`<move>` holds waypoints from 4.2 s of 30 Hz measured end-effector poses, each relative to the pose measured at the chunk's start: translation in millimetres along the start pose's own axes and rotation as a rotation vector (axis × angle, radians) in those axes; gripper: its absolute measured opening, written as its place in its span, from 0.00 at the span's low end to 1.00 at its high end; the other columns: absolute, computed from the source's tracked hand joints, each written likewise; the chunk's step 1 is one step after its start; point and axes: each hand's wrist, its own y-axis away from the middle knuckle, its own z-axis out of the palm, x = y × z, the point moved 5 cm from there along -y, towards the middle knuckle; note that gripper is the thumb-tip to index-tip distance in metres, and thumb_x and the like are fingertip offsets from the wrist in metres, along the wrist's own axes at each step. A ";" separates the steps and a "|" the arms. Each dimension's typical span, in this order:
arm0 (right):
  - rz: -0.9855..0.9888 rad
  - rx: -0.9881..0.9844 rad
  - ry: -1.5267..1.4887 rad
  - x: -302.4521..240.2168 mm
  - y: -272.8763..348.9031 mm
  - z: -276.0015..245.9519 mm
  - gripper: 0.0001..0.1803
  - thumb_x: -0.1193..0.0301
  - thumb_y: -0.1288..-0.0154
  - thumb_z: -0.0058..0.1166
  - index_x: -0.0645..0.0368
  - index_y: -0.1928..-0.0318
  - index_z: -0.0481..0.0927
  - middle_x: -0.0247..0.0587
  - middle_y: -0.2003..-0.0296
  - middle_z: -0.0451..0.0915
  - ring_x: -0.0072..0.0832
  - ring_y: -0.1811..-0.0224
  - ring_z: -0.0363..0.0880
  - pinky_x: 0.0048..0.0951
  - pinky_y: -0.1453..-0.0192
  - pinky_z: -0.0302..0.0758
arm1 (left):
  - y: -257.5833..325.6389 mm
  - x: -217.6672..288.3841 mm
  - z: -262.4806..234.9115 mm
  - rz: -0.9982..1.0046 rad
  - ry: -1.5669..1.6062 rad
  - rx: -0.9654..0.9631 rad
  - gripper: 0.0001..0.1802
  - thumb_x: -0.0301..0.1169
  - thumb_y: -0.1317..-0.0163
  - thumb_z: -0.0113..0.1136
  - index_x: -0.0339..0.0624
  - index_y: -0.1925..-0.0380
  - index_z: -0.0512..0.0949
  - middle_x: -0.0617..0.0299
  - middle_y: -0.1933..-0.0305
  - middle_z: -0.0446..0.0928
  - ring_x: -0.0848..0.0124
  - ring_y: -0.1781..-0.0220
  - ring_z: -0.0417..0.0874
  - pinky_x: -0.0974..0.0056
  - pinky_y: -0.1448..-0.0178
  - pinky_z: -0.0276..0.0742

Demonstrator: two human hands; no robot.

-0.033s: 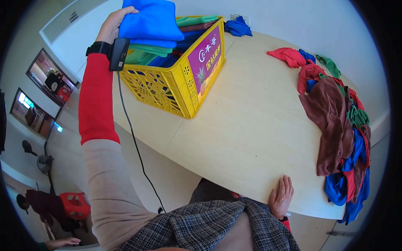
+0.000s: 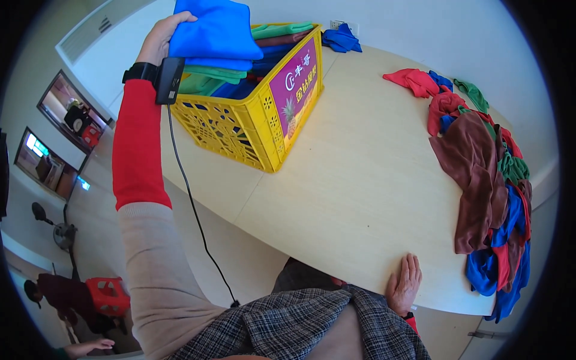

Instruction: The person folds a green cloth by hand and places it on a stack, then picks up a blue cloth, folds it, and puts it into a yellow crate. Finally, they pick up a brown cloth, fold it, and place it on the table.

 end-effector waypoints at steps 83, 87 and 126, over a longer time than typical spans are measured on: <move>-0.023 0.066 -0.126 6.4 -1.9 -25.0 0.24 0.68 0.36 0.57 0.64 0.40 0.76 0.53 0.34 0.72 0.48 0.28 0.65 0.50 0.25 0.61 | -14.2 -96.0 58.6 0.095 -0.768 -0.556 0.22 0.31 0.27 0.57 0.32 0.37 0.75 0.59 0.46 0.81 0.71 0.48 0.80 0.67 0.41 0.74; 0.072 0.028 -0.134 38.1 -18.8 -44.2 0.16 0.68 0.36 0.58 0.60 0.49 0.82 0.51 0.46 0.81 0.46 0.41 0.78 0.44 0.36 0.73 | 142.7 -25.8 193.9 0.234 -0.508 -0.510 0.17 0.27 0.27 0.55 0.30 0.42 0.77 0.57 0.49 0.81 0.70 0.46 0.80 0.66 0.37 0.73; -0.173 0.158 -0.301 31.7 -86.6 -68.1 0.13 0.63 0.33 0.60 0.60 0.57 0.84 0.49 0.61 0.84 0.46 0.59 0.83 0.41 0.54 0.79 | 374.3 -184.8 348.5 -0.042 -0.110 -0.559 0.31 0.18 0.35 0.48 0.39 0.29 0.67 0.54 0.32 0.72 0.65 0.39 0.75 0.62 0.37 0.72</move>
